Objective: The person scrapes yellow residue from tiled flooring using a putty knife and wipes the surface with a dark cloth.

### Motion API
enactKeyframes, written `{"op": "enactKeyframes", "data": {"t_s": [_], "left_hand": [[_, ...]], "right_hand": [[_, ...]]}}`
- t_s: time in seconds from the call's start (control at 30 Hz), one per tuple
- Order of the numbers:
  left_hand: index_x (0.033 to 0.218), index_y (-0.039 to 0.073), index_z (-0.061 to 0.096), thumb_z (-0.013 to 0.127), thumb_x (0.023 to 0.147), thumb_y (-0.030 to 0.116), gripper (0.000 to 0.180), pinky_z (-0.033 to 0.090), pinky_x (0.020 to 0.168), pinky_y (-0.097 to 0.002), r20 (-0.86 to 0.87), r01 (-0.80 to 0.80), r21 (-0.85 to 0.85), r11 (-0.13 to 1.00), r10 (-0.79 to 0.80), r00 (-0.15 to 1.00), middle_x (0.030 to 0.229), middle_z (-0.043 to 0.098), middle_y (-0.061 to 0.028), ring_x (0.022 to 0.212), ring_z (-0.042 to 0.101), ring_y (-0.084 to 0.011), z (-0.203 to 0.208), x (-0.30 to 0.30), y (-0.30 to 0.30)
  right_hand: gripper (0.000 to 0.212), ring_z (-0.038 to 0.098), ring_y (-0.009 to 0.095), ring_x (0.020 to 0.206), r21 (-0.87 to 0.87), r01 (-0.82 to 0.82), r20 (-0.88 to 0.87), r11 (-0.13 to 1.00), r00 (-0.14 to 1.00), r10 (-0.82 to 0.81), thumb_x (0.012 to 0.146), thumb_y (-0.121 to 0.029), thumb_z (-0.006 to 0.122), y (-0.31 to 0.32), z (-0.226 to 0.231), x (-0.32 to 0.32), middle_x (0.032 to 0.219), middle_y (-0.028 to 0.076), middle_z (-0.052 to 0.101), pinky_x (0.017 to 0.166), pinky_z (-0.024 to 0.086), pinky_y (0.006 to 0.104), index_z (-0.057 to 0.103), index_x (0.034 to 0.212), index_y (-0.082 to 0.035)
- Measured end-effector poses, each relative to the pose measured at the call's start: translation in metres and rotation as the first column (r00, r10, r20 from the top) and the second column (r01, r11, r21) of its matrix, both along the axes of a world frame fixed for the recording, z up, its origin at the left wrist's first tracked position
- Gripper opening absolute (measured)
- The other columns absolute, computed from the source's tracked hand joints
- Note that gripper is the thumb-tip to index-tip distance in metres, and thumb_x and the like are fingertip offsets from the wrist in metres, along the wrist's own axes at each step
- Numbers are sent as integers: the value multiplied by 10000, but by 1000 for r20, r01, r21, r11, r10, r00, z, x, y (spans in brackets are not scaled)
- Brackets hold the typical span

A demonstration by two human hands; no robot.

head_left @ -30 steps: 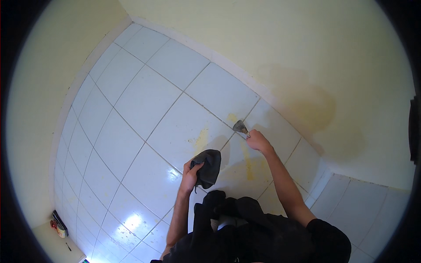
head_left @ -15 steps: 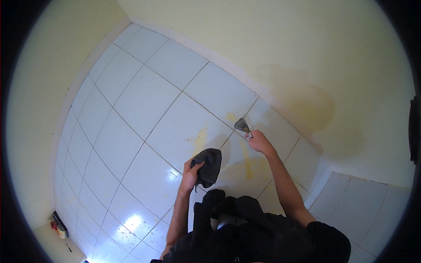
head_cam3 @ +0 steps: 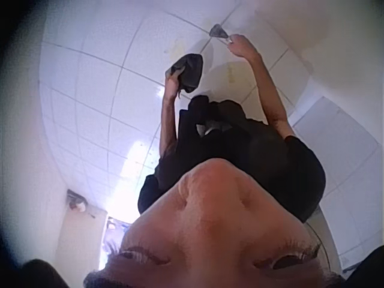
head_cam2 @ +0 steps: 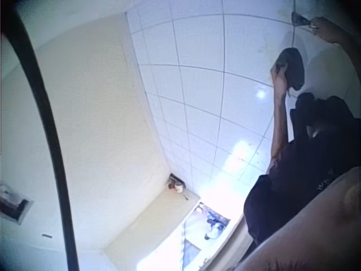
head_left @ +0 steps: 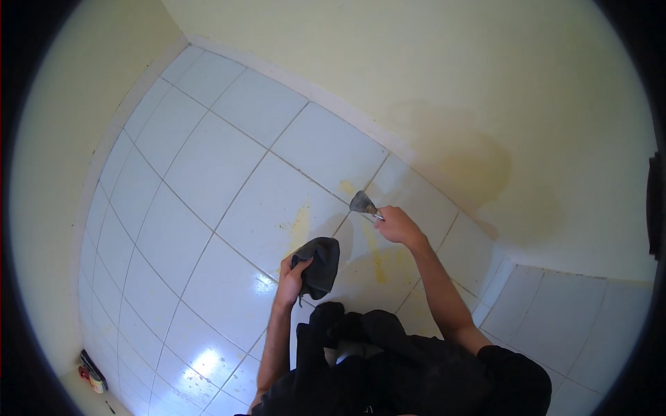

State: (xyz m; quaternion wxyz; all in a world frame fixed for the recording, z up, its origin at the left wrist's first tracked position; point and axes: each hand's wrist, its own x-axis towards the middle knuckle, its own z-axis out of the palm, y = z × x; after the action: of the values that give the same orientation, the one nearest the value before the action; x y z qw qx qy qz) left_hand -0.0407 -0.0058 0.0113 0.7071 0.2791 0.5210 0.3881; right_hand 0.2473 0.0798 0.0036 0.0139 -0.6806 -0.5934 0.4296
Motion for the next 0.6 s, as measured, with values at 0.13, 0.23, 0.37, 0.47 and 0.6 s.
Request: {"op": "enactKeyframes", "data": {"t_s": [0.13, 0.23, 0.37, 0.47, 0.6], "left_hand": [[1096, -34, 626, 546, 907, 106, 249, 482, 793, -262, 4, -11, -2, 1000, 11, 1000, 977, 668, -60, 873, 614, -125, 3, -1, -1], [1103, -39, 623, 545, 907, 103, 255, 484, 798, -263, 10, -25, -2, 1000, 25, 1000, 983, 670, -67, 879, 618, -129, 1, -8, -4], [1106, -48, 620, 543, 905, 92, 257, 486, 814, -268, -1, -46, -13, 999, 46, 999, 989, 671, -76, 891, 623, -136, 3, -12, -4], [1108, -50, 619, 544, 903, 88, 259, 486, 820, -270, 7, -45, -21, 999, 45, 999, 989, 670, -78, 895, 625, -139, 3, -13, -4], [1111, -50, 619, 546, 901, 88, 262, 484, 820, -268, 3, -42, -18, 999, 42, 999, 989, 670, -76, 898, 623, -139, 4, -10, -3]], "right_hand": [[200, 635, 399, 839, 92, -23, 46, 995, 999, 19, 792, -82, 499, -1, -12, 2, 857, 244, 656, 743, 494, 460, 632, 905, 14], [230, 650, 345, 786, 106, 56, -126, 993, 991, -43, 792, -48, 472, 4, 2, -3, 800, 196, 676, 728, 494, 425, 643, 933, 11], [292, 650, 252, 715, 72, 88, -222, 994, 972, -70, 797, -9, 430, 12, 13, -5, 719, 118, 690, 699, 490, 372, 654, 984, 6], [261, 650, 256, 709, 83, 80, -247, 993, 967, -57, 819, -35, 444, 12, 18, -8, 735, 126, 689, 700, 492, 377, 648, 979, 6], [228, 648, 251, 703, 84, 101, -249, 991, 966, -77, 849, -67, 458, 5, 15, -8, 738, 123, 684, 701, 493, 377, 640, 961, 11]]}}
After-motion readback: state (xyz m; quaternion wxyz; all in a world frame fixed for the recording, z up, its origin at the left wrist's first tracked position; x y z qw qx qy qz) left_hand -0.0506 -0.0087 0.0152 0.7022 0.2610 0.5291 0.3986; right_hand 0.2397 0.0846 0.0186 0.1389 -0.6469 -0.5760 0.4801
